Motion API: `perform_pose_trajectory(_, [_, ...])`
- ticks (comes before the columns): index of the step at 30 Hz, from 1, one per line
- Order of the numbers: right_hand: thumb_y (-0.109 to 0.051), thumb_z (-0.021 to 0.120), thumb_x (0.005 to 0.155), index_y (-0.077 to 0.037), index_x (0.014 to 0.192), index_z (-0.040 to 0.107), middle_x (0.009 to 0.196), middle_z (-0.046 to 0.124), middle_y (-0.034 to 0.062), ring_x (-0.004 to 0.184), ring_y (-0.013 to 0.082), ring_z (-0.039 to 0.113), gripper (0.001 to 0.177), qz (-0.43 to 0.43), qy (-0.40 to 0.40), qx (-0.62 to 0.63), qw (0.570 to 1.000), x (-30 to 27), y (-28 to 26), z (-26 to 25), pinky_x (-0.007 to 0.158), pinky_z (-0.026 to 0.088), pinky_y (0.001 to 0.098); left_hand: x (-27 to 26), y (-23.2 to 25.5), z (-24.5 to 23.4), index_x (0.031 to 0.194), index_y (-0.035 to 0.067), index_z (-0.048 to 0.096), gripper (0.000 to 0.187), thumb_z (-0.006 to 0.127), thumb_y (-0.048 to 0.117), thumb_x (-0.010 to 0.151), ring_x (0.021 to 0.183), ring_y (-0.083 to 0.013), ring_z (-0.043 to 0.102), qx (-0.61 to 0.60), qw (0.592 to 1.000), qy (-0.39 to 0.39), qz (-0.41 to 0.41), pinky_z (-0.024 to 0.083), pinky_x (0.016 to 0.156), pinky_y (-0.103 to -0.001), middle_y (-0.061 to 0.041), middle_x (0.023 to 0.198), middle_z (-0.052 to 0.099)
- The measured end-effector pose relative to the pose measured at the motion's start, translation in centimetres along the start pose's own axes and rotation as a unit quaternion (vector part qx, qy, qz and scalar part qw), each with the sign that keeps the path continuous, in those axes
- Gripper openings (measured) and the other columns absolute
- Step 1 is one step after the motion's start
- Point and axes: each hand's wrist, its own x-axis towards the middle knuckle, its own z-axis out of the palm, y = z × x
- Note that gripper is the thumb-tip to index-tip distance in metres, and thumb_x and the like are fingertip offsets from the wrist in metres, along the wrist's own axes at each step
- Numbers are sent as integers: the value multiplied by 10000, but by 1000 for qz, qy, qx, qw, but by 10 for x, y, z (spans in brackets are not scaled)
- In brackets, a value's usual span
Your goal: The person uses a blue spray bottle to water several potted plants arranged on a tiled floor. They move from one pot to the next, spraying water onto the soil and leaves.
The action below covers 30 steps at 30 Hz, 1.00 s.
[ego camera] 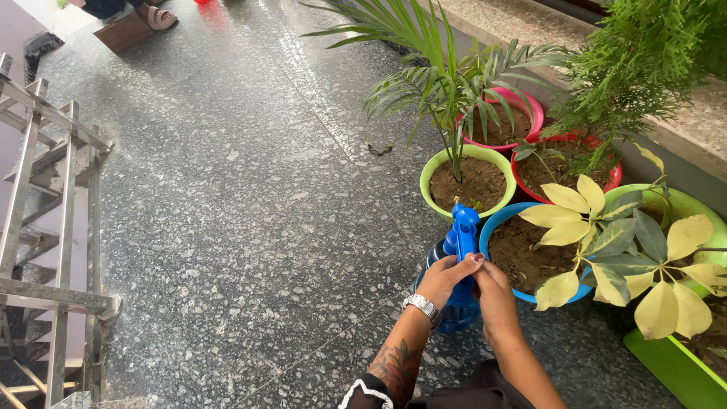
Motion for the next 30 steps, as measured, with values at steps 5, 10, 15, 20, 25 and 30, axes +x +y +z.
perform_pose_trajectory(5, [-365,536,1026,-82,986,712,810,563,-40,723,78,461,336,24,5,5,1000,-4,-10,3,672,383,269,-5,4,0,1092,-24,708,657,764,573,825,807,-102,655,13,1000,0,-2,533,745,-253,-46,928,694])
perform_pose_trajectory(10, [-303,561,987,-67,980,722,817,605,-51,736,55,498,286,-12,-6,-10,1000,-6,-10,5,672,407,249,5,-4,-8,1105,-15,713,571,795,470,816,815,-95,669,-74,996,-50,5,542,765,-255,-37,932,715])
perform_pose_trajectory(15, [-322,565,1009,-59,970,716,781,547,-53,697,59,431,305,-7,3,-11,1000,-4,-6,4,626,351,257,4,-9,-4,1080,-21,727,552,794,475,847,807,-75,644,-65,997,-19,19,520,753,-246,-17,920,705])
perform_pose_trajectory(20, [-340,575,1039,-28,952,703,768,508,-36,682,74,402,348,-7,1,-13,1000,1,-1,1,607,324,268,-1,-3,-3,1050,-32,738,560,766,498,871,771,-72,626,0,1000,16,7,502,722,-240,-20,881,696])
perform_pose_trajectory(25, [-291,576,1003,-36,982,720,772,564,-33,694,69,458,294,-19,3,-32,999,0,-4,5,621,366,265,6,-9,-5,1058,-22,737,497,775,431,858,783,-74,647,-66,997,-14,30,518,728,-250,-23,901,706])
perform_pose_trajectory(30, [-268,577,995,-25,996,720,777,578,-20,704,78,468,281,-26,10,-47,998,-4,-11,8,626,372,276,14,-16,-7,1053,-23,741,484,788,419,861,793,-76,631,-81,995,-32,51,510,731,-251,-25,912,701])
